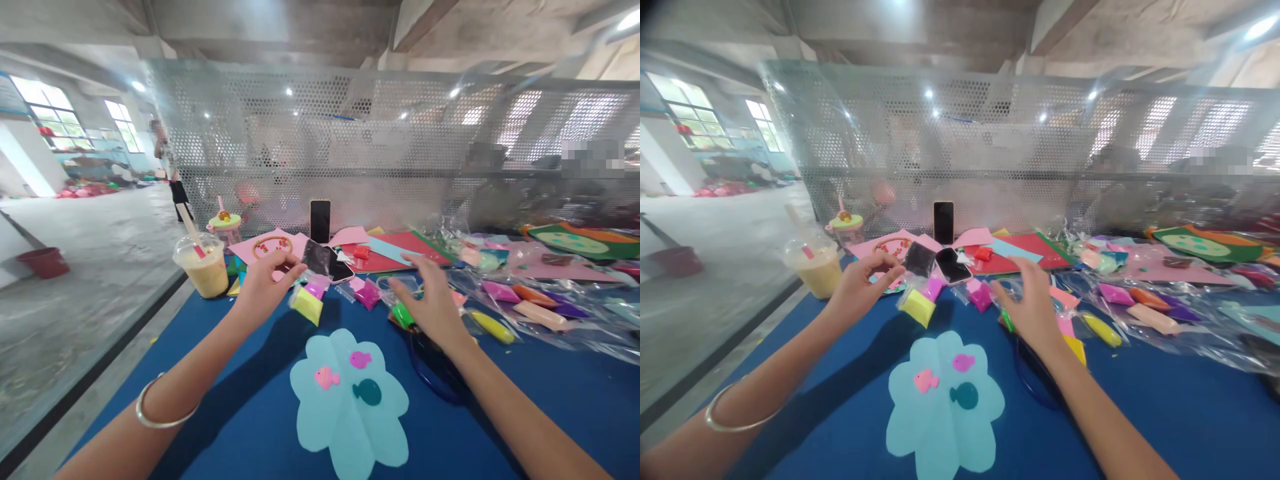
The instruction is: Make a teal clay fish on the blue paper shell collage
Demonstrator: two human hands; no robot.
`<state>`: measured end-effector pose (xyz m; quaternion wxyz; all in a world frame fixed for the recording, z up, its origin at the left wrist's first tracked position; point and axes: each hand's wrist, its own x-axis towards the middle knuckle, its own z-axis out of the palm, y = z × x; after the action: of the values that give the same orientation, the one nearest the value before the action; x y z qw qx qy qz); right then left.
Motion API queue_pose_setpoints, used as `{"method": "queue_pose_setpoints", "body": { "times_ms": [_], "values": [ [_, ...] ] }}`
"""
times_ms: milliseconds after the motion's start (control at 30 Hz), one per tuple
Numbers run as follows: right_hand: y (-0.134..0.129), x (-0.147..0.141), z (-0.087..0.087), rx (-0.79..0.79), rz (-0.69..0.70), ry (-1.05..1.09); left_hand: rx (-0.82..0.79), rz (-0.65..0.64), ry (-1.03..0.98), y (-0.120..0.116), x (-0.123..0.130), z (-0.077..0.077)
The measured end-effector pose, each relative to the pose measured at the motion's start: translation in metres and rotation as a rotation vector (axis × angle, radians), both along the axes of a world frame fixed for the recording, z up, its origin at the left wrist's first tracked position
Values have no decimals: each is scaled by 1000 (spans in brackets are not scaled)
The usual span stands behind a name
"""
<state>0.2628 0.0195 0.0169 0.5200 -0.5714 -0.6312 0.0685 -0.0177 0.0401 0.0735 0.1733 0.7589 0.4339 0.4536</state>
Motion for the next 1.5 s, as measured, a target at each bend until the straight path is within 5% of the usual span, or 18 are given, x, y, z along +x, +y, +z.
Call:
{"method": "queue_pose_setpoints", "body": {
  "times_ms": [67, 167, 367, 867, 1500],
  "values": [
    [-8, -21, 14, -195, 296, 125, 2, -71, -59, -6, 16, 1],
    [-13, -45, 26, -267, 458, 179, -20, -128, -139, -12, 42, -6],
    [-6, -46, 18, -224, 419, 266, -150, -226, -133, -9, 67, -22],
    [1, -26, 0, -301, 446, 121, -312, -255, -74, 3, 62, -43],
    [-20, -21, 12, -357, 425, 252, -296, -255, -102, -3, 67, -40]
  ]
}}
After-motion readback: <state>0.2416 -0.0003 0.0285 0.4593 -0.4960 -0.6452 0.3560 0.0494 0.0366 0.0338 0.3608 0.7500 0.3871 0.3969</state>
